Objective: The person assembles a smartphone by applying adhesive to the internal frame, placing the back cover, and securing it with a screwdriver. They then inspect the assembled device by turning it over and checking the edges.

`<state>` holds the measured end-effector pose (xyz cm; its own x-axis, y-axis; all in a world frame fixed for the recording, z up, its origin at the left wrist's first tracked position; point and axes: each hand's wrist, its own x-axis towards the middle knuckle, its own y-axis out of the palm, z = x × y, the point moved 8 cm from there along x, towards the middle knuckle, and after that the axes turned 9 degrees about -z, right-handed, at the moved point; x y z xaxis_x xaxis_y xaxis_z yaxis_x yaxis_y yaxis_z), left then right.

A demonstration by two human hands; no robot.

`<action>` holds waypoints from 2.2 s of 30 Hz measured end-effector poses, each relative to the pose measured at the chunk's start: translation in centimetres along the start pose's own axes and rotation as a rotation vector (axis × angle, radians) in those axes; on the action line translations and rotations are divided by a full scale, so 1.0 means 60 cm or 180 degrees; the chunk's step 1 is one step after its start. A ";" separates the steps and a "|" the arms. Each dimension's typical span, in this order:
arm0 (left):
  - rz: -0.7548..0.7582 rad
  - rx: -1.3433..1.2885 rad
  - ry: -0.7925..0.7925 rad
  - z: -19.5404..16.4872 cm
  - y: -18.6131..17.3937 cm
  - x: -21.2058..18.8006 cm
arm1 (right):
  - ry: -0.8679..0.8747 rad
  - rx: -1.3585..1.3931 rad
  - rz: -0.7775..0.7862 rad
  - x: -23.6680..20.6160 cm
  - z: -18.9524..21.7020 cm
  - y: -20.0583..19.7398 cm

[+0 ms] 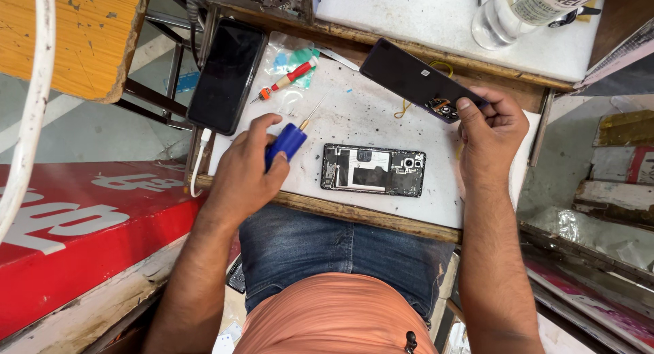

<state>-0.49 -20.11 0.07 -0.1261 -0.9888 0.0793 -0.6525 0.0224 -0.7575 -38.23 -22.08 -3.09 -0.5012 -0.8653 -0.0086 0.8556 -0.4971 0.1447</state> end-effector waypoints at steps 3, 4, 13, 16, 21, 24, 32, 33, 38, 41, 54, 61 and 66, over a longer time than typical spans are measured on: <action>-0.0311 0.0212 0.0542 -0.022 -0.004 -0.004 | 0.0011 -0.0068 0.0008 -0.003 -0.002 0.000; -0.0452 0.0267 0.0758 -0.030 -0.007 -0.005 | 0.0003 -0.0089 -0.0003 -0.002 -0.001 -0.001; -0.1276 0.0999 0.0833 -0.013 -0.028 -0.008 | 0.0007 0.0021 0.0014 -0.003 0.002 -0.001; -0.1267 0.1044 0.1035 -0.025 -0.016 -0.008 | 0.0013 0.0005 0.0017 -0.002 0.001 -0.001; -0.1400 0.1252 0.1049 -0.037 -0.008 -0.006 | 0.0036 -0.0017 -0.0019 -0.002 0.002 -0.001; -0.1365 0.1203 0.0968 -0.035 -0.008 0.000 | 0.0058 -0.0085 -0.0020 -0.003 0.002 -0.001; -0.1503 0.1137 0.1036 -0.033 -0.012 0.003 | 0.0058 -0.0035 -0.0002 -0.002 0.000 -0.001; -0.1547 0.1164 0.1003 -0.029 -0.012 0.003 | 0.0048 -0.0046 0.0003 -0.001 0.000 -0.001; -0.1689 0.1126 0.0770 -0.010 -0.013 0.006 | 0.0031 -0.0068 -0.0009 0.000 0.002 -0.001; -0.1680 0.1096 0.0548 0.000 -0.011 0.008 | 0.0027 -0.0085 -0.0002 -0.001 0.001 0.000; -0.1519 0.1181 0.0033 0.014 -0.014 0.020 | -0.0013 -0.0119 0.0062 -0.003 0.007 0.004; -0.1546 0.1137 0.0347 0.011 -0.027 0.021 | -0.0019 -0.0103 0.0055 -0.005 0.011 0.005; -0.1854 0.0350 0.0476 0.007 -0.037 0.002 | 0.0016 -0.0082 -0.0006 -0.003 0.006 0.000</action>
<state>1.28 -20.37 1.49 0.1194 -0.8024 0.5848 -0.5656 -0.5390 -0.6241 -38.19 -21.86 -2.71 -0.5023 -0.8646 -0.0138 0.8577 -0.5002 0.1193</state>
